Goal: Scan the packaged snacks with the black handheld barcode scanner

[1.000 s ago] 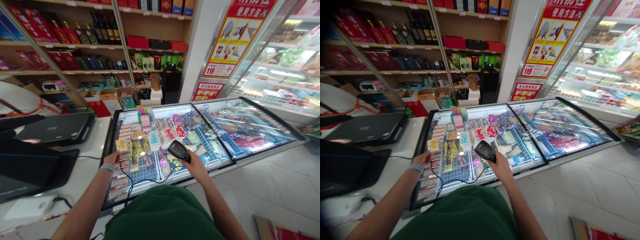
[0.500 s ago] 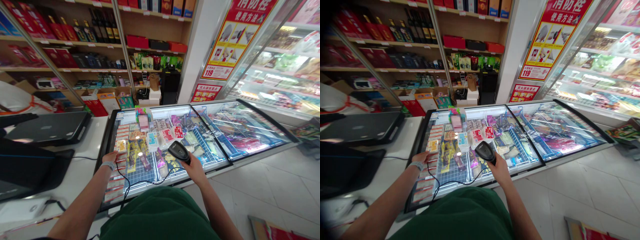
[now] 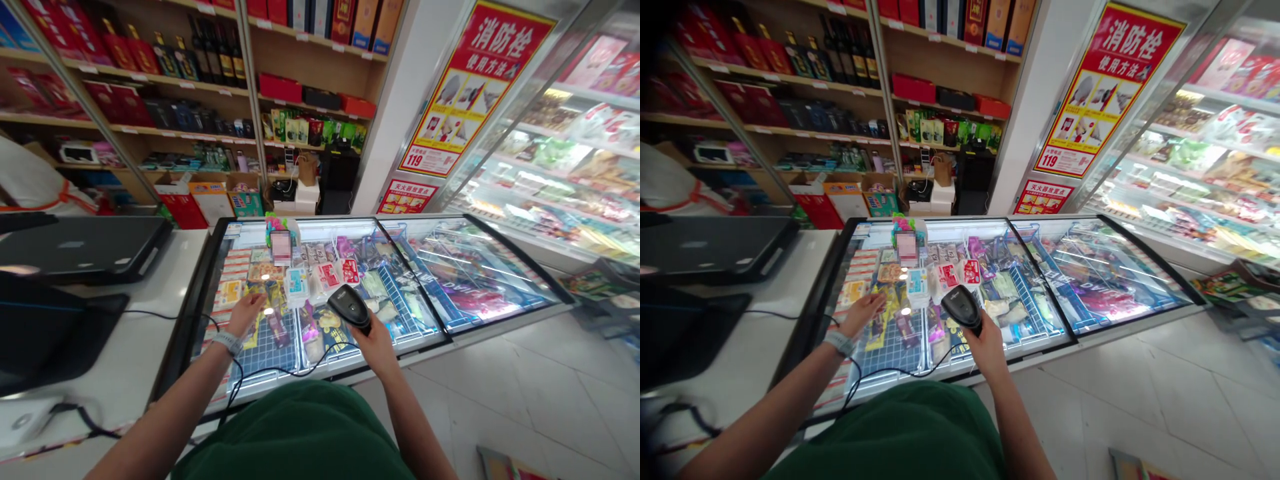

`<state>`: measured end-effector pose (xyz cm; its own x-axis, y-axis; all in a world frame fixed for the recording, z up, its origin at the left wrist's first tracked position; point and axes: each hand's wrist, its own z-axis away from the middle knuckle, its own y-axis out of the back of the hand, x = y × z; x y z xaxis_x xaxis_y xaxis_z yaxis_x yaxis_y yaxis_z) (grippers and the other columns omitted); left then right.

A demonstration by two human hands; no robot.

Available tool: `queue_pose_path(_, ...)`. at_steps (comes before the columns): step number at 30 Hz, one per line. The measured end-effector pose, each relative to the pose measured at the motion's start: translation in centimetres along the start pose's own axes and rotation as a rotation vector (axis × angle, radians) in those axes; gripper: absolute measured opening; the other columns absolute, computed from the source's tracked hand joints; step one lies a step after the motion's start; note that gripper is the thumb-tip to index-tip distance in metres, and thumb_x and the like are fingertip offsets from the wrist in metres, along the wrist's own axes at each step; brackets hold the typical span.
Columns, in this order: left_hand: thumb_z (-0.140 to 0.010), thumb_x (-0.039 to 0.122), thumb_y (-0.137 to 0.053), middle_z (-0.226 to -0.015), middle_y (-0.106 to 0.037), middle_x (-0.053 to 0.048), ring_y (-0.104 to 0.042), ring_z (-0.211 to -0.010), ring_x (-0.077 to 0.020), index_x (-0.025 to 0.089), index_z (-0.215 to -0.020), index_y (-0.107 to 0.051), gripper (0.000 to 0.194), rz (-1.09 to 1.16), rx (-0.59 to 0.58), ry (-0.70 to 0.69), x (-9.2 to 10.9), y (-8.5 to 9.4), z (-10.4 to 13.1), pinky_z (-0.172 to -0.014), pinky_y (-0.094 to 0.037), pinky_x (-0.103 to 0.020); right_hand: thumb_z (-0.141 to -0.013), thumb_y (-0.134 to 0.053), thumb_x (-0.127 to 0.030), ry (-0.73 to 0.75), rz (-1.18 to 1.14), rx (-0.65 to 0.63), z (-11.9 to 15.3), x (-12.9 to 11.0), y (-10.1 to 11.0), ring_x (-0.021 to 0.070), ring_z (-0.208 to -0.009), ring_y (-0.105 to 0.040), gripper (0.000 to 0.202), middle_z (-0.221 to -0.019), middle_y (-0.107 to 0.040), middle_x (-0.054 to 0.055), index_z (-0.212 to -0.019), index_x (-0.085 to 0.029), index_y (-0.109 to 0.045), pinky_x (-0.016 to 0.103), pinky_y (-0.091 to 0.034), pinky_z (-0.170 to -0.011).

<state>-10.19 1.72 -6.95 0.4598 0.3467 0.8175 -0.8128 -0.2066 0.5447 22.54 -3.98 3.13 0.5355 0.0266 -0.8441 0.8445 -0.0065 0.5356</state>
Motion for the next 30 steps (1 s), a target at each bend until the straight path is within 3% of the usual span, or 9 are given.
queue_pose_path(4, -0.080, 0.058, -0.046, -0.088, -0.071, -0.007, -0.067, -0.080, -0.0207, 0.014, -0.107, -0.063, 0.054, 0.006, -0.104, -0.192, 3.1, -1.2, -0.2, -0.069, -0.052, -0.031, -0.076, -0.061, -0.030, 0.002, -0.008, 0.012, 0.1, 0.2, 0.2, 0.0225, -0.088, -0.064, 0.033, -0.092, -0.071, 0.004, -0.108, -0.018, -0.063, 0.030, -0.048, -0.078)
queue_pose_path(8, -0.081, 0.038, -0.052, -0.110, -0.067, -0.010, -0.063, -0.098, -0.0227, 0.018, -0.119, -0.058, 0.043, -0.094, -0.136, -0.395, 6.0, -0.1, -2.5, -0.090, -0.049, -0.040, -0.076, -0.062, -0.029, -0.005, -0.015, 0.015, 0.6, 0.5, 0.5, 0.0223, -0.087, -0.064, 0.034, -0.092, -0.071, 0.004, -0.109, -0.018, -0.063, 0.031, -0.048, -0.079)
queue_pose_path(11, -0.076, 0.016, -0.055, -0.129, -0.058, -0.008, -0.050, -0.121, -0.0238, 0.023, -0.126, -0.055, 0.051, -0.175, -0.178, -0.552, 8.2, 0.8, -4.1, -0.107, -0.036, -0.043, -0.077, -0.062, -0.029, -0.010, -0.027, 0.019, 0.9, 0.6, 0.6, 0.0222, -0.089, -0.064, 0.034, -0.094, -0.071, 0.003, -0.110, -0.018, -0.063, 0.030, -0.048, -0.080)
queue_pose_path(15, -0.073, -0.002, -0.050, -0.137, -0.051, -0.010, -0.045, -0.127, -0.0233, 0.026, -0.137, -0.046, 0.070, -0.617, -0.293, -0.978, 10.5, 1.3, -5.3, -0.106, -0.038, -0.042, -0.076, -0.061, -0.027, -0.020, -0.037, 0.011, 1.1, 0.6, 0.8, 0.0225, -0.090, -0.064, 0.033, -0.096, -0.071, 0.003, -0.109, -0.018, -0.063, 0.031, -0.048, -0.081)
queue_pose_path(17, -0.073, -0.005, -0.050, -0.138, -0.049, -0.012, -0.045, -0.126, -0.0240, 0.026, -0.141, -0.041, 0.075, -0.834, -0.329, -1.096, 11.4, 1.2, -5.8, -0.103, -0.041, -0.040, -0.076, -0.061, -0.027, -0.028, -0.044, 0.014, 1.1, 0.5, 0.8, 0.0223, -0.090, -0.064, 0.032, -0.094, -0.071, 0.003, -0.107, -0.019, -0.063, 0.031, -0.048, -0.081)
queue_pose_path(24, -0.077, -0.003, -0.049, -0.139, -0.050, -0.010, -0.050, -0.123, -0.0258, 0.033, -0.139, -0.042, 0.072, -1.125, -0.474, -1.116, 13.3, 0.3, -6.7, -0.090, -0.047, -0.037, -0.077, -0.061, -0.030, -0.026, -0.058, 0.016, 1.3, -0.1, 1.0, 0.0220, -0.089, -0.064, 0.030, -0.093, -0.070, 0.002, -0.105, -0.020, -0.063, 0.030, -0.048, -0.080)
queue_pose_path(30, -0.079, 0.002, -0.051, -0.125, -0.060, -0.008, -0.058, -0.111, -0.0216, 0.036, -0.128, -0.054, 0.060, -0.975, -0.499, -1.054, 13.1, -0.2, -7.2, -0.087, -0.046, -0.033, -0.077, -0.062, -0.031, -0.027, -0.030, 0.027, 1.3, 0.1, 0.9, 0.0218, -0.085, -0.064, 0.030, -0.091, -0.071, 0.003, -0.104, -0.019, -0.063, 0.031, -0.048, -0.080)
